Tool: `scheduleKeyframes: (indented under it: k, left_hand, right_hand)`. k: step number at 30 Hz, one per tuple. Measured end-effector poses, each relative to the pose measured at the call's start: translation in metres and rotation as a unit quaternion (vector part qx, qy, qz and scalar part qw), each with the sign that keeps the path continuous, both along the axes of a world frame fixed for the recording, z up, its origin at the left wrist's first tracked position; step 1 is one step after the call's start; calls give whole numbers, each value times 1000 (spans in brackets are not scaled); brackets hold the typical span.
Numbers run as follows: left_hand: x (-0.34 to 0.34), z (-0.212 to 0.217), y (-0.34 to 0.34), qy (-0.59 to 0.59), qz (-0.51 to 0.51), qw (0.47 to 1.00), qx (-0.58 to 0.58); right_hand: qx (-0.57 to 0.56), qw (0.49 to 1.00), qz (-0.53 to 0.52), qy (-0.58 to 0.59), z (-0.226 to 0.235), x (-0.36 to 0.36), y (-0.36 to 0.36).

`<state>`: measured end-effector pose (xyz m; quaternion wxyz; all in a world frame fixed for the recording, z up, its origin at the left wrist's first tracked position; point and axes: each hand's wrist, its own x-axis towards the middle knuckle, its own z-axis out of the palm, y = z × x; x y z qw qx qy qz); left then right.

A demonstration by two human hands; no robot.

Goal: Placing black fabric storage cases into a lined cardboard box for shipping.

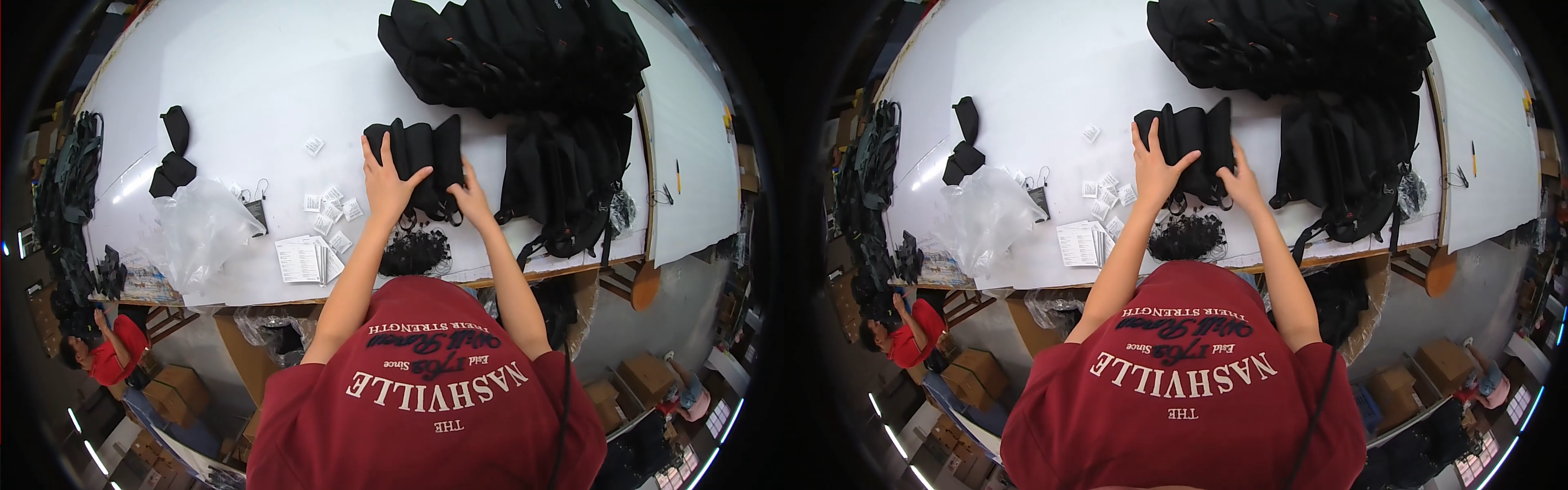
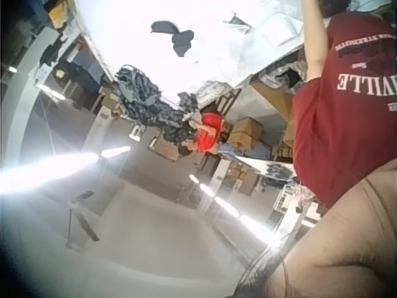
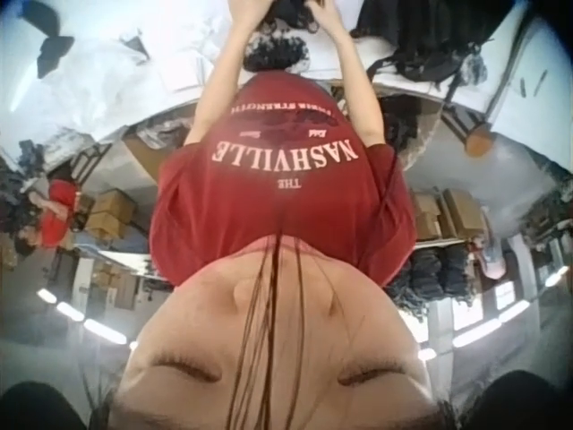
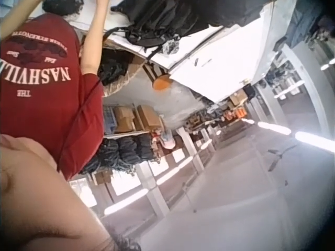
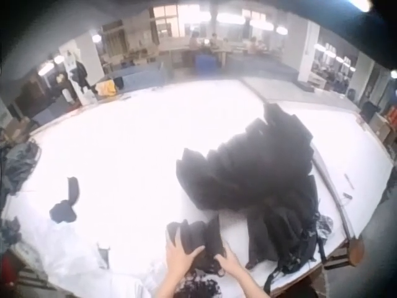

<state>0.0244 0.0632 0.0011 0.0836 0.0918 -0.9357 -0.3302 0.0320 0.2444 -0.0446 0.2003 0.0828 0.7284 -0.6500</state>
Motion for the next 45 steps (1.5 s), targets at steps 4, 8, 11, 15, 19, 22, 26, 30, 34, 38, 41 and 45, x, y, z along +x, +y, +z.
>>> scheduleKeyframes:
  k: [4,8,11,15,19,22,26,30,34,38,41,45]
  left_hand:
    - [-7,2,-18,-24,-13,983,183]
    - [-3,0,-26,-42,-17,985,166]
    - [-2,1,-26,-52,-25,979,194]
    - [1,-11,-37,-25,-64,982,173]
    - [4,4,-17,-40,-4,991,124]
    - [-1,7,-6,-7,-43,998,-39]
    - [-2,6,10,-59,-54,990,-116]
    - [-1,5,4,-76,-38,991,-99]
    - [3,10,7,-70,-32,992,-102]
    - [1,9,12,-72,-32,991,-108]
    - [3,9,14,-70,-34,991,-108]
    - [0,7,15,-64,-37,993,-97]
  right_hand:
    - [14,994,-23,104,20,6,-27]
    - [186,974,15,131,27,8,-44]
    - [109,988,-39,101,14,8,-38]
    - [41,992,-54,102,5,9,-37]
    - [41,996,57,53,22,-1,-43]
    - [82,984,91,132,3,-8,-41]
    - [153,972,144,106,11,-13,-35]
    - [306,930,198,47,95,-53,-18]
    - [383,781,-62,490,170,-113,-42]
    - [547,681,53,484,158,-167,-85]
    - [626,646,131,417,142,-190,-88]
    - [562,671,104,473,135,-205,-66]
